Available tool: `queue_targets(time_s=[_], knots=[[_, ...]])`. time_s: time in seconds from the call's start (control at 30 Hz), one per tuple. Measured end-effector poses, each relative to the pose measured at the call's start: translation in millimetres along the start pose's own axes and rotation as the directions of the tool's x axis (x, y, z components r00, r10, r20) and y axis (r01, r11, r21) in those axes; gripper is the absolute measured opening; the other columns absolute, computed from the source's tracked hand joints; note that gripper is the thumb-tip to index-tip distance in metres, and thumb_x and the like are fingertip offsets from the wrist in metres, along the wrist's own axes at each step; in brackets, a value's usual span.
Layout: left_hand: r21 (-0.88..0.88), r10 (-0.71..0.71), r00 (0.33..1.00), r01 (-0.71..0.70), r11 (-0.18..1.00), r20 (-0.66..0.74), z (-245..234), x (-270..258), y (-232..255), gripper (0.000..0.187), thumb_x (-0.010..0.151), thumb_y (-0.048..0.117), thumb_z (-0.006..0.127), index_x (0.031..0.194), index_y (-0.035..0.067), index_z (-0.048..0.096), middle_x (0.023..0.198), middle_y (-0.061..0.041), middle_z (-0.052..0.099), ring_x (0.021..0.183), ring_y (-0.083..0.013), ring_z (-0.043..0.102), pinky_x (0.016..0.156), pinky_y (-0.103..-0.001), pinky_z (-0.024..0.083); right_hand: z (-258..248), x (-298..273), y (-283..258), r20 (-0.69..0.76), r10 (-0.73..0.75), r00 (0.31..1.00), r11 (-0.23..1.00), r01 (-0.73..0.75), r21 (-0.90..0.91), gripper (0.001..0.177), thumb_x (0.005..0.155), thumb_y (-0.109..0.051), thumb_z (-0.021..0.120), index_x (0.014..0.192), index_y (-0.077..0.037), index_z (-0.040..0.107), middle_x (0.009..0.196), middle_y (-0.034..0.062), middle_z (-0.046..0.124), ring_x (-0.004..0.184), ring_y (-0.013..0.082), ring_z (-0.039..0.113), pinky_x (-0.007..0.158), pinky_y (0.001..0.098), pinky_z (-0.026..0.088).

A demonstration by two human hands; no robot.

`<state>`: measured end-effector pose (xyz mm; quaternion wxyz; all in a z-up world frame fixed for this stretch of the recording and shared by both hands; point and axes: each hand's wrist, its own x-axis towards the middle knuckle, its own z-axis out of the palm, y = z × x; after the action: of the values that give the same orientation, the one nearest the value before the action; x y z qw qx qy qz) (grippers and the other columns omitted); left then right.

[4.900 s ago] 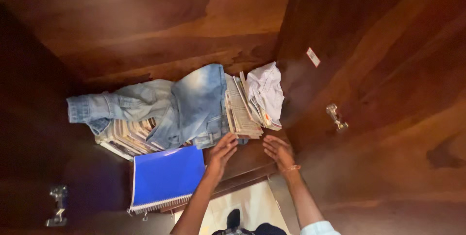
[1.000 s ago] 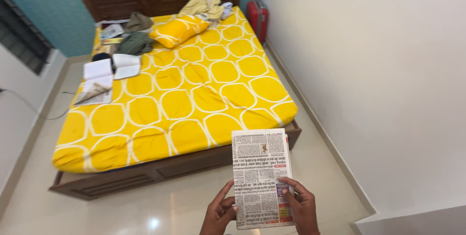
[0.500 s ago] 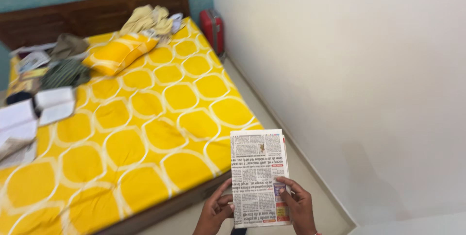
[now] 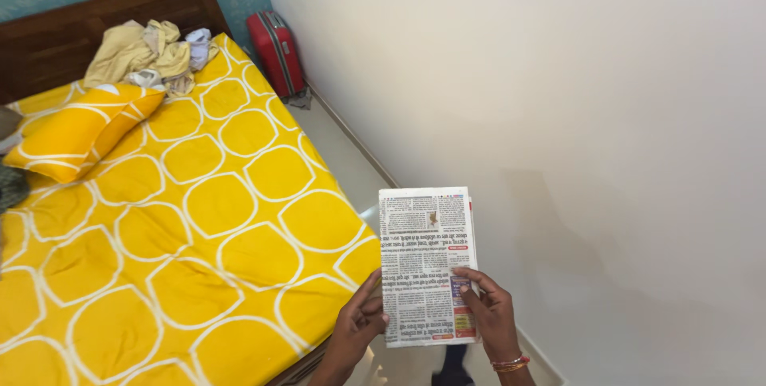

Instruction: The person repeatedly takes newspapers, books, and a folded shirt from a wooden wardrobe and places them on a nearby bed. The person walks back and forth between the wardrobe and the bed multiple times, handling items one at a time.

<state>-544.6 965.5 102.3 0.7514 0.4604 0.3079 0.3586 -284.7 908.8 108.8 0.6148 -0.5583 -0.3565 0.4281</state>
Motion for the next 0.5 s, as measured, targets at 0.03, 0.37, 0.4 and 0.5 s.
queue_targets(time_s=[0.03,0.37,0.4,0.5], knots=[[0.018,0.023,1.000,-0.023,1.000,0.000,3.5,22.3,-3.6,0.083,0.089,-0.005,0.061,0.161,0.012,0.025,0.128,-0.015,0.073,0.110,-0.0182,0.069,0.092,-0.034,0.057,-9.7,22.1,2.2,0.002,-0.002,1.000,0.998,0.003,-0.068,0.031,0.094,-0.001,0.065,0.123,0.000,0.074,0.105,0.0104,0.077,0.086,0.0122,0.064,0.075,0.0296,0.056],[0.161,0.230,0.957,-0.202,0.966,-0.179,100.4,184.4,0.7,0.104,0.081,-0.012,0.065,0.164,0.013,0.007,0.168,-0.014,0.027,0.151,-0.0232,0.031,0.118,-0.033,0.027,-89.7,199.1,-45.8,0.279,0.000,0.960,0.987,0.045,-0.156,0.038,0.094,-0.002,0.064,0.132,-0.002,0.069,0.123,0.0099,0.075,0.091,0.0131,0.065,0.080,0.0274,0.059],[0.190,0.246,0.949,-0.209,0.959,-0.199,109.7,191.6,3.7,0.105,0.081,-0.012,0.066,0.164,0.012,0.006,0.168,-0.014,0.027,0.153,-0.0237,0.028,0.119,-0.033,0.024,-96.2,208.7,-52.2,0.312,0.032,0.950,0.983,0.026,-0.182,0.040,0.093,-0.002,0.064,0.133,-0.003,0.068,0.127,0.0092,0.075,0.095,0.0144,0.068,0.082,0.0284,0.060],[-0.030,0.102,0.939,-0.118,0.993,-0.329,128.4,219.3,11.6,0.104,0.083,-0.007,0.065,0.164,0.019,0.006,0.162,-0.015,0.037,0.143,-0.0259,0.043,0.112,-0.036,0.040,-107.1,254.1,-68.4,0.444,0.066,0.894,0.991,-0.008,-0.131,0.050,0.092,0.000,0.063,0.141,-0.004,0.059,0.140,0.0115,0.064,0.117,0.0170,0.064,0.096,0.0344,0.061]])
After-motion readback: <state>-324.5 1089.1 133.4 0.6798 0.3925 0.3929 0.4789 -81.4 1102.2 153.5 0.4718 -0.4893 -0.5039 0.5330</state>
